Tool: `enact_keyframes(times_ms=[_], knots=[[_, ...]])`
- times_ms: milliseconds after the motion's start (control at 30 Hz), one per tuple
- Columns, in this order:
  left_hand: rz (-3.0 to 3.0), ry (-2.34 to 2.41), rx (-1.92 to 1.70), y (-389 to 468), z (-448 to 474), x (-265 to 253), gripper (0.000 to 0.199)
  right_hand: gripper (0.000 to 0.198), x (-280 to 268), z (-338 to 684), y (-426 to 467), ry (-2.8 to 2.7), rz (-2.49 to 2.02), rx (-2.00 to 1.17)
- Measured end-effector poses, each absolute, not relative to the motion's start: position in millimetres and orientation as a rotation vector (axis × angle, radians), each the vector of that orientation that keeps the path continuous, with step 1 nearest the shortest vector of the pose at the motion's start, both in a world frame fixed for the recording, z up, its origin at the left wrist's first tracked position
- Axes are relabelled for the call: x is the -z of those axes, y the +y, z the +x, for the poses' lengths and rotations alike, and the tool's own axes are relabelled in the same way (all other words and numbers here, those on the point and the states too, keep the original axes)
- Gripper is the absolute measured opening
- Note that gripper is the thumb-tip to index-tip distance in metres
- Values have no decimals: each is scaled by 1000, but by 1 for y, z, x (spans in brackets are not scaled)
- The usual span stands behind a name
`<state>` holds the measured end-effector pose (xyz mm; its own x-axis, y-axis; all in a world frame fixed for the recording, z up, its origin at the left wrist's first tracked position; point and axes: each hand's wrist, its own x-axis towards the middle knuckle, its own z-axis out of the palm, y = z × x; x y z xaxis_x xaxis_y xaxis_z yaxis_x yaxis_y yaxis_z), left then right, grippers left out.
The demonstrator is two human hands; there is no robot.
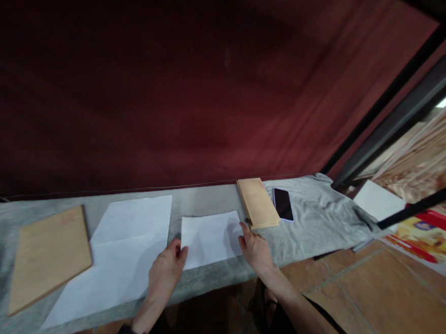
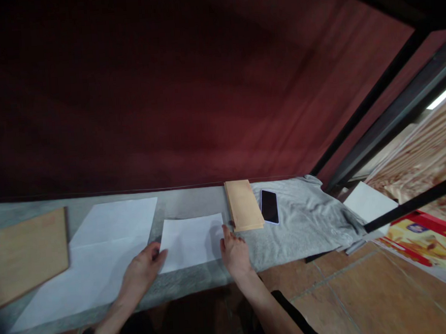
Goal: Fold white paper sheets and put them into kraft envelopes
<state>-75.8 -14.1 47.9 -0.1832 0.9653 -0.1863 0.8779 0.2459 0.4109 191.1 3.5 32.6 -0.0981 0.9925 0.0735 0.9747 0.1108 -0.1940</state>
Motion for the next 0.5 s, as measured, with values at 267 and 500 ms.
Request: enact_keyframes(times_ms=[267, 500], knots=[[1688, 2229, -163, -20, -63, -60, 46, 41, -39, 182, 1, -2190, -1910, -38], [1751, 2207, -62, -17, -62, -64, 44, 48, -37, 145, 5, -2211, -1492, -250]])
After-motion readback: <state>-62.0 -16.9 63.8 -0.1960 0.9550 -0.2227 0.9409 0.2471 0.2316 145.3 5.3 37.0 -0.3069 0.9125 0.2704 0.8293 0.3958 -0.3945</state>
